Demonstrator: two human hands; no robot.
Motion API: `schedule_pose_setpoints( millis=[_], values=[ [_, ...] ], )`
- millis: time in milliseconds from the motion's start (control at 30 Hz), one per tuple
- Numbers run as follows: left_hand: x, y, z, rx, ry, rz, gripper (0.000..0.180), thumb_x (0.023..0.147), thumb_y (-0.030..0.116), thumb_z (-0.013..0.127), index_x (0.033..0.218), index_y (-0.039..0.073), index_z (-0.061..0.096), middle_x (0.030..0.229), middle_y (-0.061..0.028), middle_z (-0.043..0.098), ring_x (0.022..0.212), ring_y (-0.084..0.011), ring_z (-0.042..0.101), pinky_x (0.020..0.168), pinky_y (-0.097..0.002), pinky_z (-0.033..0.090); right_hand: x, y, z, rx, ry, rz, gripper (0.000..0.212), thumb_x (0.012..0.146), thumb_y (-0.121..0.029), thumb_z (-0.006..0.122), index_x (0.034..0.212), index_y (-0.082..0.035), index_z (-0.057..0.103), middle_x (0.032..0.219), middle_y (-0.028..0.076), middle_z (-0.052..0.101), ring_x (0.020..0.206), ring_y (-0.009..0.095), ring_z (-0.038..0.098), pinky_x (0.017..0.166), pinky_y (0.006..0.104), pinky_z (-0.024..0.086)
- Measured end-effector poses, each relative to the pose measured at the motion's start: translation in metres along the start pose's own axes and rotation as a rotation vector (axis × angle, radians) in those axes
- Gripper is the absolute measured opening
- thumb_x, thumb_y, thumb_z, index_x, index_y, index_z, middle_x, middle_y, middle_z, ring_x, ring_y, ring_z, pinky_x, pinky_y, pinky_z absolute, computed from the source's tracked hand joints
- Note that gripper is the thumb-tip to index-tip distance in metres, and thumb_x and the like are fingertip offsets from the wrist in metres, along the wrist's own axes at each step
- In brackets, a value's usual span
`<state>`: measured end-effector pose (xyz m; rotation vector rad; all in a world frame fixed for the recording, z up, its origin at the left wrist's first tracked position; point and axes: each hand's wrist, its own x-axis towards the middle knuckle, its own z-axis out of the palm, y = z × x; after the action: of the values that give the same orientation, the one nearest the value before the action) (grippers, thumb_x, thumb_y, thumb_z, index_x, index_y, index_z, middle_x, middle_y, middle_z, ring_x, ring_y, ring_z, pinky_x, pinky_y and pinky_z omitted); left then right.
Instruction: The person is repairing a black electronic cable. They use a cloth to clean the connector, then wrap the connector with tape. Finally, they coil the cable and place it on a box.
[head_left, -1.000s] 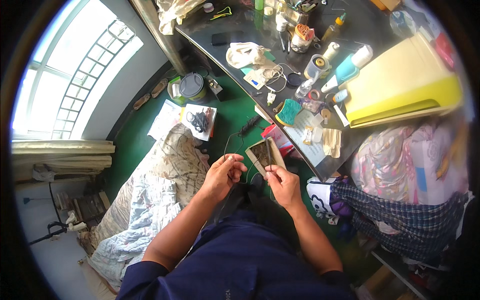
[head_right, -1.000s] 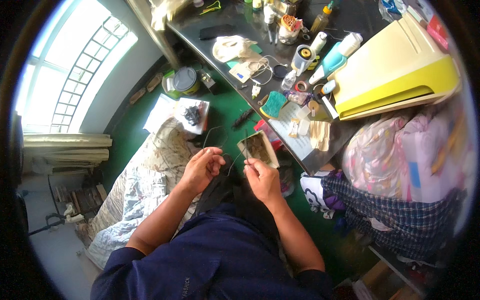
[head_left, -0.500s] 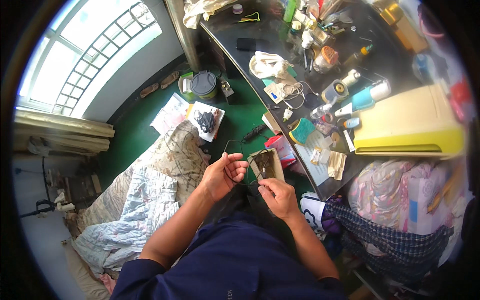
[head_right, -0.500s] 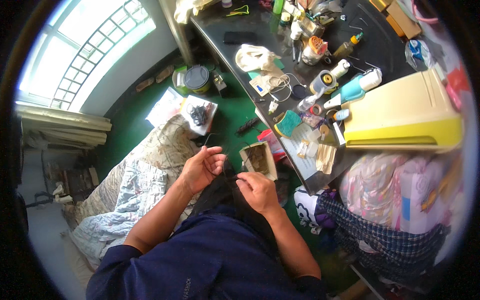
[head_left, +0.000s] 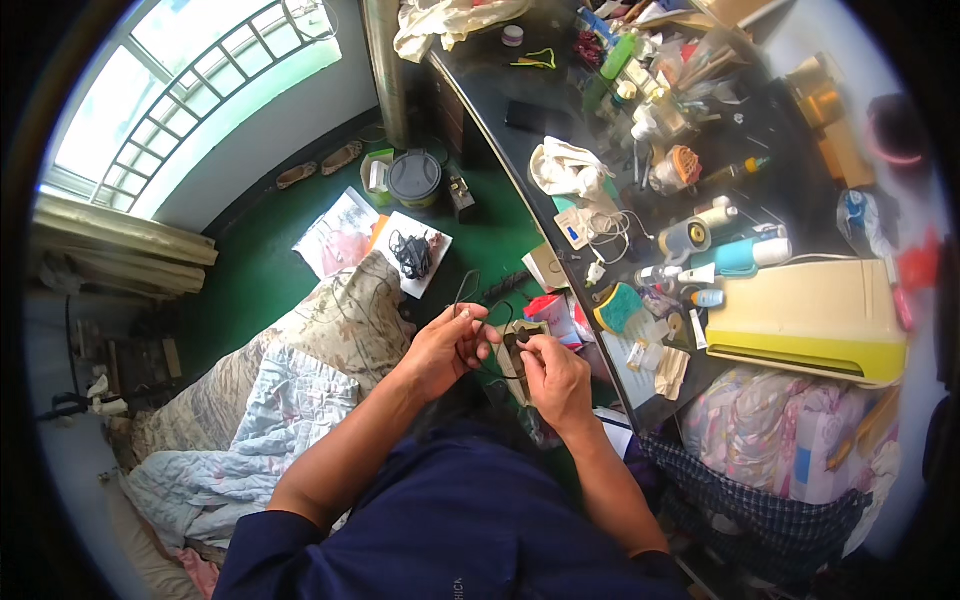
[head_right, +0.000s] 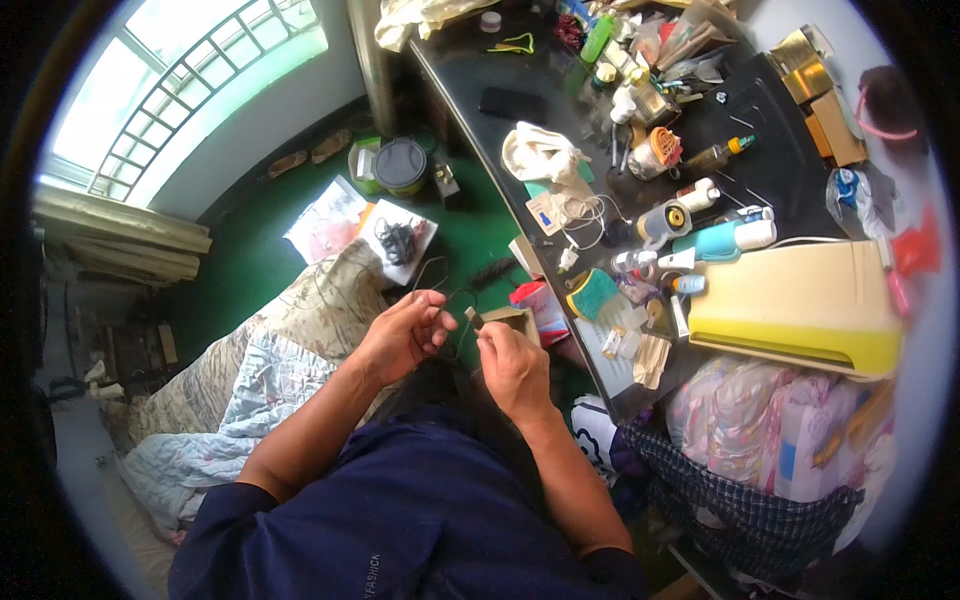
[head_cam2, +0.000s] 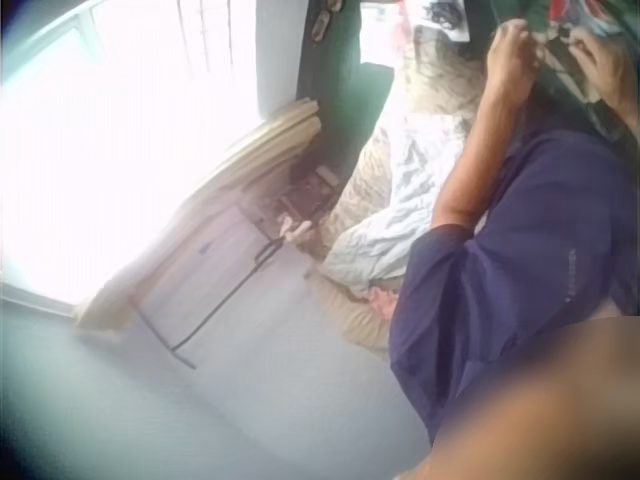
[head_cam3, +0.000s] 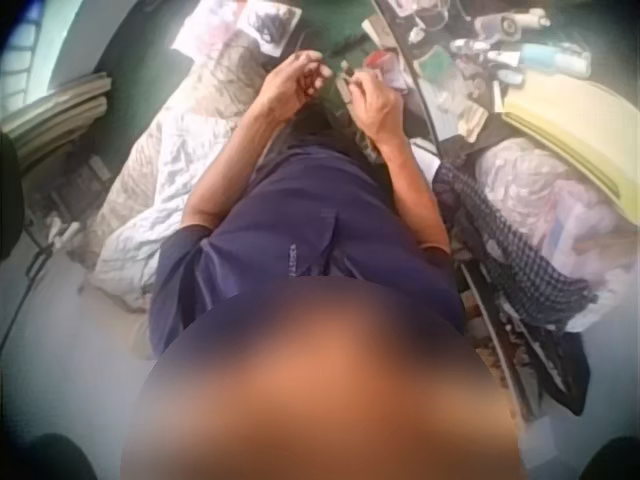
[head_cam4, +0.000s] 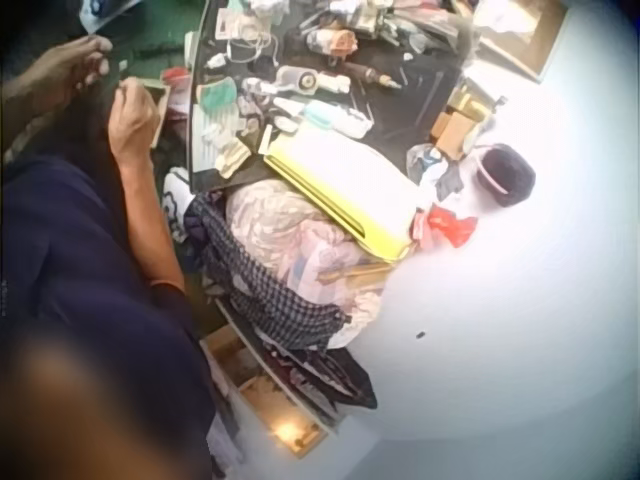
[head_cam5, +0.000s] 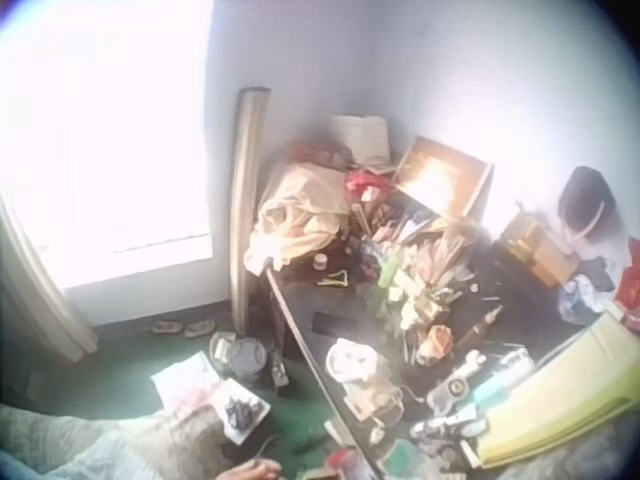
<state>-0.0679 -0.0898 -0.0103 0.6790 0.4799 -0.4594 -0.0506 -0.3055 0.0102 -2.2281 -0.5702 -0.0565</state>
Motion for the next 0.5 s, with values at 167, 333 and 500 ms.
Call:
schedule_pose_setpoints(
  millis=[167,333,500],
  values=[
    [-0.002,0.028,-0.01,0.079,-0.061,-0.001,0.023,0.109,0.027,0.044,0.123,0.011,0.054,0.099,-0.0102,0.07,0.078,-0.0157,0.063,0.065,-0.0265,0.047,0.026,-0.01,0.022,-0.012,0.046,-0.059,0.021,0.086,0.001,0.071,0.103,-0.007,0.062,0.087,0.011,0.07,0.077,0.032,0.07,0.064,0.0413,0.054],
    [-0.011,0.052,-0.022,0.192,-0.141,-0.033,0.028,0.111,0.031,0.039,0.124,0.009,0.054,0.099,-0.0124,0.071,0.076,-0.0169,0.065,0.067,-0.0274,0.049,0.054,-0.027,0.029,0.045,0.042,-0.207,0.02,0.083,0.003,0.069,0.1,-0.007,0.064,0.088,0.009,0.071,0.075,0.03,0.069,0.063,0.0392,0.055],
    [-0.019,0.066,-0.028,0.29,-0.191,-0.047,0.03,0.111,0.034,0.042,0.12,0.009,0.055,0.098,-0.0115,0.072,0.074,-0.016,0.066,0.066,-0.0265,0.047,0.073,-0.043,0.032,-0.054,-0.041,-0.35,0.023,0.079,0.005,0.068,0.098,-0.008,0.066,0.093,0.006,0.071,0.076,0.027,0.068,0.063,0.037,0.055]
  ],
)
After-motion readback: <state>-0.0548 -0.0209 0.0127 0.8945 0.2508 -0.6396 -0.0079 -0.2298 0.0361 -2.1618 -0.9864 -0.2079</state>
